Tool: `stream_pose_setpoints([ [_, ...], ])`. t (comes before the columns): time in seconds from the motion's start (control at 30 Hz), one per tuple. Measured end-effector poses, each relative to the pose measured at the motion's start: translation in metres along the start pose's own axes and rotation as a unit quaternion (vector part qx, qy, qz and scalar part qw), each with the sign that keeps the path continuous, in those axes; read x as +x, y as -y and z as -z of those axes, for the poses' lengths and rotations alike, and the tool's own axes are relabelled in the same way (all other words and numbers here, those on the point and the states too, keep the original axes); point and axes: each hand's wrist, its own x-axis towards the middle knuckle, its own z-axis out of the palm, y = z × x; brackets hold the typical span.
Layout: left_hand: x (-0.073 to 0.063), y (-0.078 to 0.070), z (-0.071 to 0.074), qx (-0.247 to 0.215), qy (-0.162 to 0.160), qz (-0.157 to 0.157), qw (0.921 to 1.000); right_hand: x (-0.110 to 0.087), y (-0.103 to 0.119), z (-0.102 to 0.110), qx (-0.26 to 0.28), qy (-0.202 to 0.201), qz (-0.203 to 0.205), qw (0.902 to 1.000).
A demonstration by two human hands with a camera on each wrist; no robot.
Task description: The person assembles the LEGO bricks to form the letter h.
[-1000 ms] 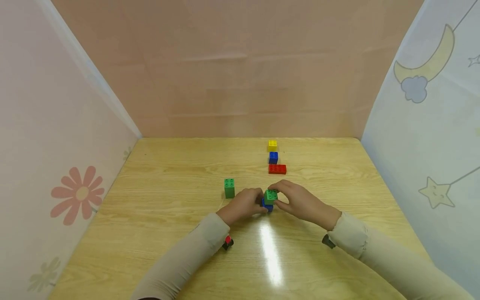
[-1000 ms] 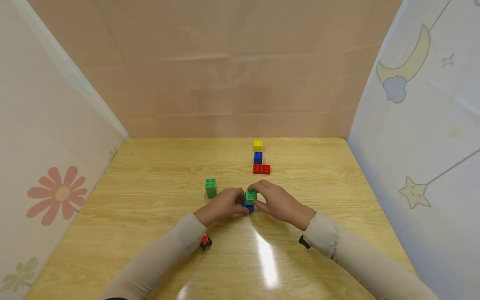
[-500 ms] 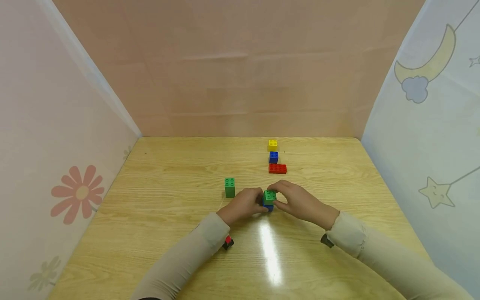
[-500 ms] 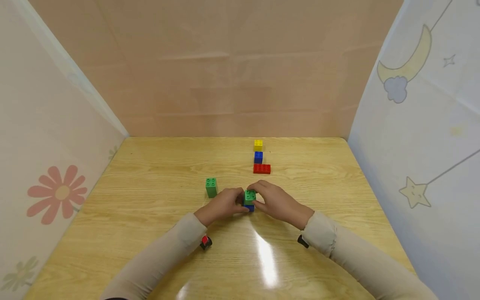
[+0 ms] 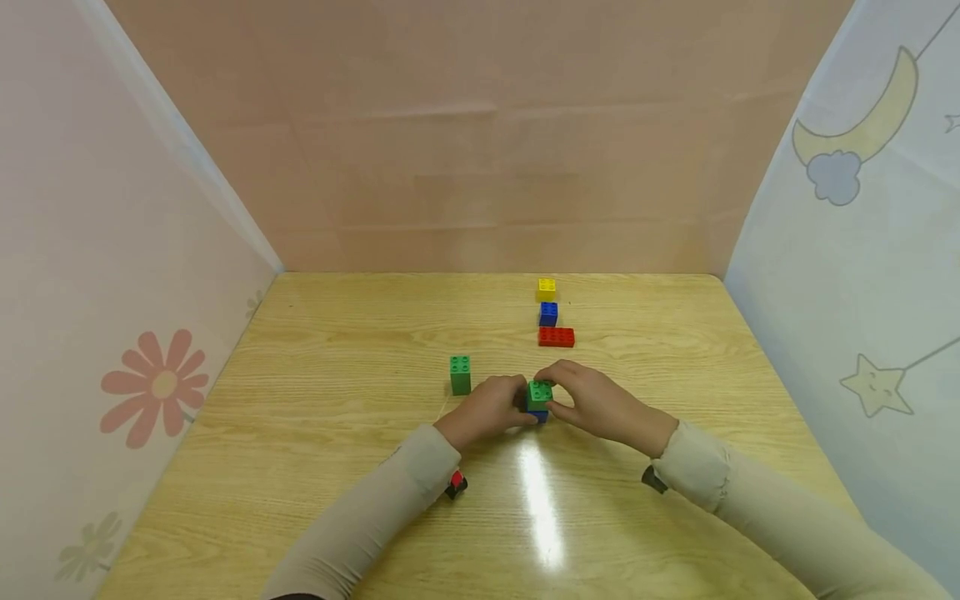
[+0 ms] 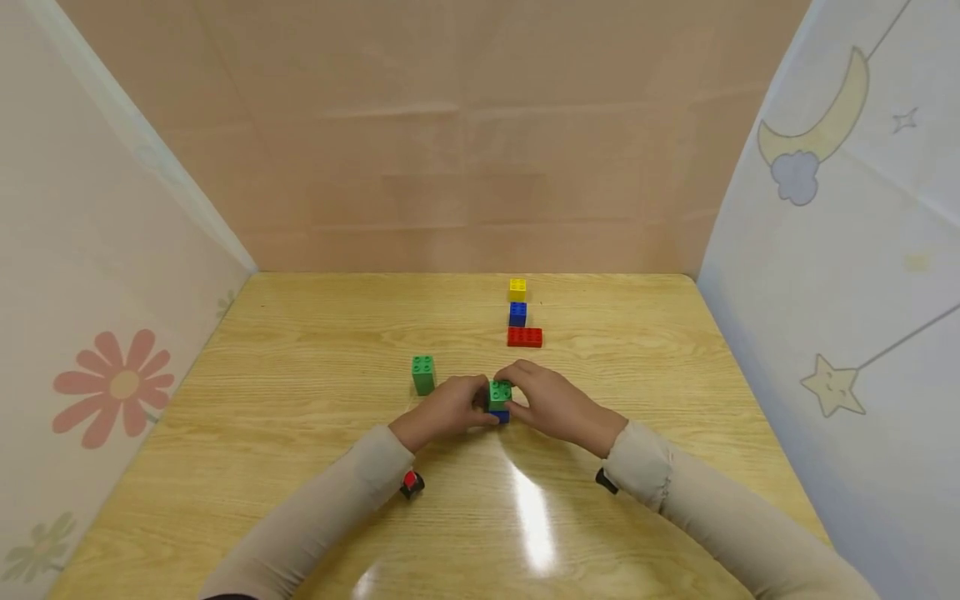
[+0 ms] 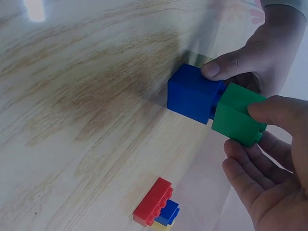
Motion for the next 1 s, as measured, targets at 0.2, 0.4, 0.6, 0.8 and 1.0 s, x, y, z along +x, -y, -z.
stream_pose_setpoints([
  [0.2,0.0007,0.0006,-0.0004,0.005,-0.004,0.002,1.0,0.0001,-0.0009,0.0,0.002,0.005,-0.006,1.0],
  [0.4,0.0,0.0005,-0.001,0.0,-0.004,0.004,1.0,-0.0005,-0.0008,-0.001,0.003,0.008,-0.005,1.0],
  [0.6,-0.0003,0.0016,-0.002,-0.002,-0.007,0.007,1.0,-0.0007,-0.0011,-0.0025,-0.002,0.011,-0.005,0.9999],
  [0.8,-0.001,0.0009,-0.0023,-0.008,-0.006,0.013,0.9999,-0.0002,-0.0008,-0.0022,0.001,0.015,-0.007,0.9999],
  [1.0,-0.002,0.0013,-0.0019,-0.017,-0.007,0.013,0.9998,-0.0002,-0.001,-0.0022,0.0,0.015,-0.008,0.9999],
])
